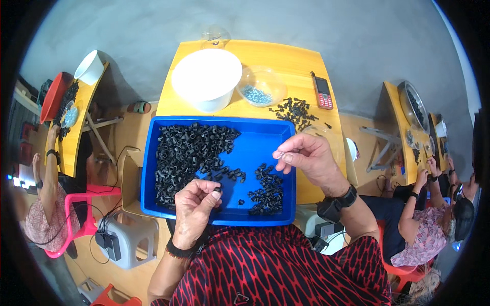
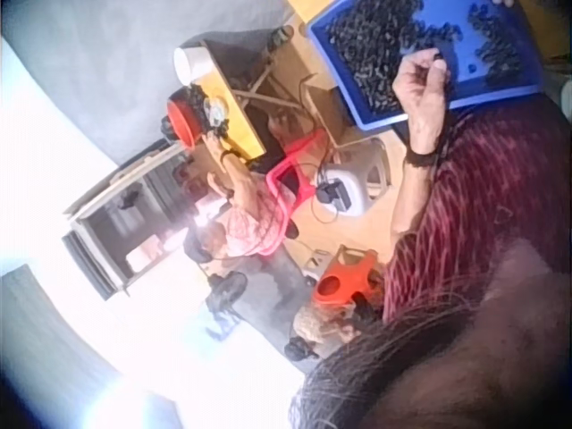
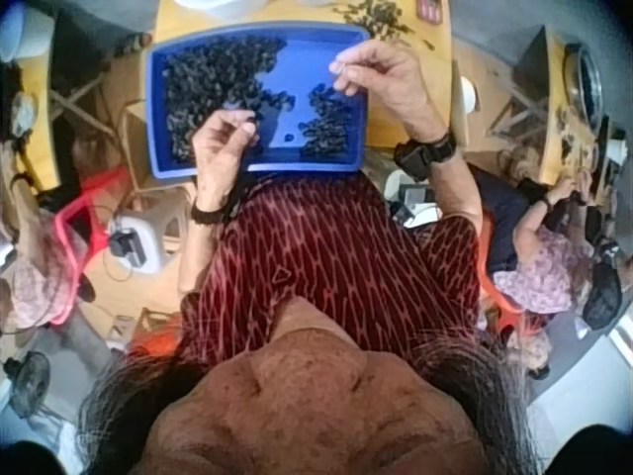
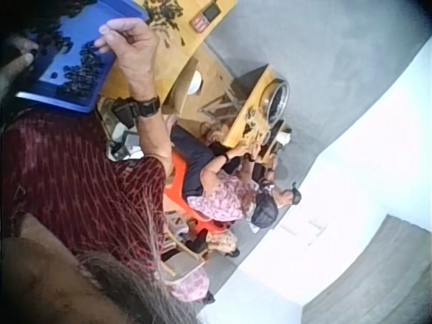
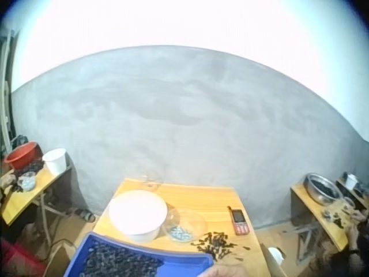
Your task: Assembling small black plastic components by inserting small pins into bases.
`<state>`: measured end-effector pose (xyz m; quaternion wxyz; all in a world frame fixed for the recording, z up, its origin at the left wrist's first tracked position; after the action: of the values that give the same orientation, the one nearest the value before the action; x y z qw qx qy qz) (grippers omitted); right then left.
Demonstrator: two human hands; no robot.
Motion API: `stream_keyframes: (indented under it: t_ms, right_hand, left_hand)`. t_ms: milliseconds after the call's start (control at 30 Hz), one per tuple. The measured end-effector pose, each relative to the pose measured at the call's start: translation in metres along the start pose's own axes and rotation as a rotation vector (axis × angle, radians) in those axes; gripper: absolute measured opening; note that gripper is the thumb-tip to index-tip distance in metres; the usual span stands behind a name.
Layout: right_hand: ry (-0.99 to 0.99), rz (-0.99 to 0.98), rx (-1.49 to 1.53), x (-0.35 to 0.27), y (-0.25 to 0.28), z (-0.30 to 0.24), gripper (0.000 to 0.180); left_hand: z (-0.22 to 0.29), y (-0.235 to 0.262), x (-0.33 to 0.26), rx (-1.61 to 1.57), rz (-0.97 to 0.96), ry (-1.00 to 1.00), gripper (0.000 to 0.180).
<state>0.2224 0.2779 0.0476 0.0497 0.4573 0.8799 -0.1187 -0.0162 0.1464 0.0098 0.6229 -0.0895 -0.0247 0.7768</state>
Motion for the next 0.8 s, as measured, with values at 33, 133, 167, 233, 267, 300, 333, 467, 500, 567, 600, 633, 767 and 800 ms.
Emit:
stream_keyframes:
  t_ms: [33,133,167,233,267,300,333,467,500,567,600,633,767,800]
  right_hand:
    - [-0.008,-0.016,0.038,0.002,-0.004,0.001,0.012]
    - [-0.018,-0.053,0.086,0.007,-0.017,0.002,0.012]
    - [-0.017,-0.072,0.097,0.008,-0.022,0.003,0.012]
    - [-0.028,-0.088,0.1,0.01,-0.03,0.002,0.013]
    - [-0.036,-0.096,0.103,0.012,-0.035,0.003,0.013]
    - [-0.04,-0.103,0.103,0.013,-0.039,0.003,0.013]
    - [-0.038,-0.108,0.069,0.015,-0.043,0.003,0.012]
    - [-0.016,-0.146,-0.049,0.02,-0.059,0.0,0.011]
    - [-0.02,-0.153,-0.049,0.021,-0.061,0.001,0.011]
    - [-0.005,-0.157,-0.063,0.023,-0.066,0.003,0.012]
    - [-0.009,-0.165,-0.063,0.024,-0.069,0.003,0.012]
    - [-0.01,-0.158,-0.098,0.025,-0.072,0.004,0.011]
    - [-0.014,-0.142,-0.169,0.028,-0.088,0.009,0.01]
    - [-0.019,-0.147,-0.168,0.028,-0.093,0.01,0.01]
  left_hand:
    - [-0.002,0.001,0.001,-0.002,-0.005,-0.008,0.012]
    - [0.0,0.0,0.001,-0.049,-0.01,-0.007,0.012]
    - [0.0,0.0,0.001,-0.047,-0.01,-0.007,0.012]
    - [-0.002,0.001,0.001,-0.053,-0.015,-0.014,0.013]
    - [-0.002,0.0,0.001,-0.058,-0.028,-0.022,0.013]
    - [0.0,0.0,0.001,-0.082,-0.007,0.001,0.012]
    - [0.0,0.0,0.001,-0.083,0.0,0.002,0.012]
    - [0.0,0.001,-0.001,-0.086,0.006,0.016,0.012]
    - [-0.001,0.002,0.0,-0.08,0.001,0.01,0.012]
    - [-0.001,0.003,0.0,-0.054,-0.025,-0.001,0.015]
    - [-0.002,0.005,0.0,-0.054,-0.017,0.001,0.015]
    - [-0.003,0.004,0.001,-0.048,-0.023,-0.002,0.015]
    - [-0.002,0.004,0.002,-0.096,-0.022,-0.007,0.015]
    - [-0.002,0.004,0.001,-0.128,-0.029,-0.013,0.015]
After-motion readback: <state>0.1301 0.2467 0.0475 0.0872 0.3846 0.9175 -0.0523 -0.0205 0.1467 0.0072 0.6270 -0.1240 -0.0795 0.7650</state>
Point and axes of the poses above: each hand's wrist, its own x-axis towards the middle knuckle, its own y-axis out of the back of the hand, z = x × y, the point moved 7 cm from there along x, towards the middle knuckle, and after that the axes turned 10 degrees about -y, right-handed, at the moved point
